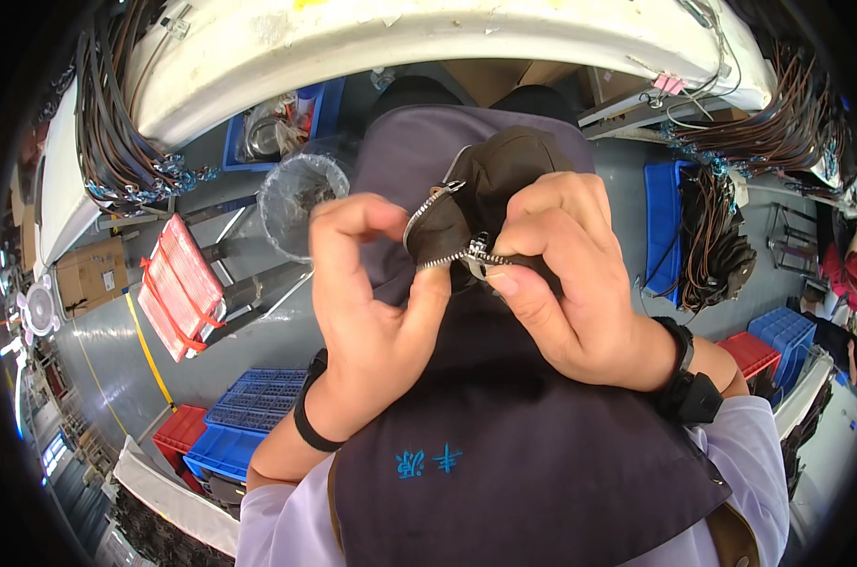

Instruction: Applying glue and finishing the edges of a leather bag component in a workshop.

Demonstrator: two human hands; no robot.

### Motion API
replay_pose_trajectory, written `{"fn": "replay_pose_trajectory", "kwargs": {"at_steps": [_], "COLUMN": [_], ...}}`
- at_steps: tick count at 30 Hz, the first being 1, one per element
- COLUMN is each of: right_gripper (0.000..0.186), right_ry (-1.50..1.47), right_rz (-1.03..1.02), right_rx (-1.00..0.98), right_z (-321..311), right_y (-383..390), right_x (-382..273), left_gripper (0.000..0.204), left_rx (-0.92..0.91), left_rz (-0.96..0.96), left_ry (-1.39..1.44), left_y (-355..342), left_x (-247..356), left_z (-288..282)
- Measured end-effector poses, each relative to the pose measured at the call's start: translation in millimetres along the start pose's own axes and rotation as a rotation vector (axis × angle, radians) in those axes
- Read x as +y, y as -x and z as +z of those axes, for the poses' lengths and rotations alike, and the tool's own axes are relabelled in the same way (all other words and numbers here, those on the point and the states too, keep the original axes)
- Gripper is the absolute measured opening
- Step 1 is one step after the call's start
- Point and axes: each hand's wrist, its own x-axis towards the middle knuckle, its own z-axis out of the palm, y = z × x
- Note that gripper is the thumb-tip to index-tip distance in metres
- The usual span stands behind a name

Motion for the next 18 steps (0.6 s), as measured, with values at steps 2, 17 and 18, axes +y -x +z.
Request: {"fn": "replay_pose_trajectory", "kwargs": {"at_steps": [2, 17, 18], "right_gripper": [0.010, 0.022, 0.025], "right_ry": [0.006, -0.452, -0.529], "right_rz": [0.003, 0.213, 0.297], "right_rx": [0.022, -0.177, -0.174], "right_z": [-2, -11, -8], "right_y": [-1, 0, 2], "right_x": [0, 2, 2], "left_gripper": [0.034, 0.034, 0.035], "left_rx": [-0.223, -0.145, -0.038], "left_rz": [-0.293, 0.137, 0.122], "left_ry": [0.478, 0.060, 0.067], "left_y": [3, -11, -13], "left_x": [4, 3, 1], "left_z": [0, 2, 4]}}
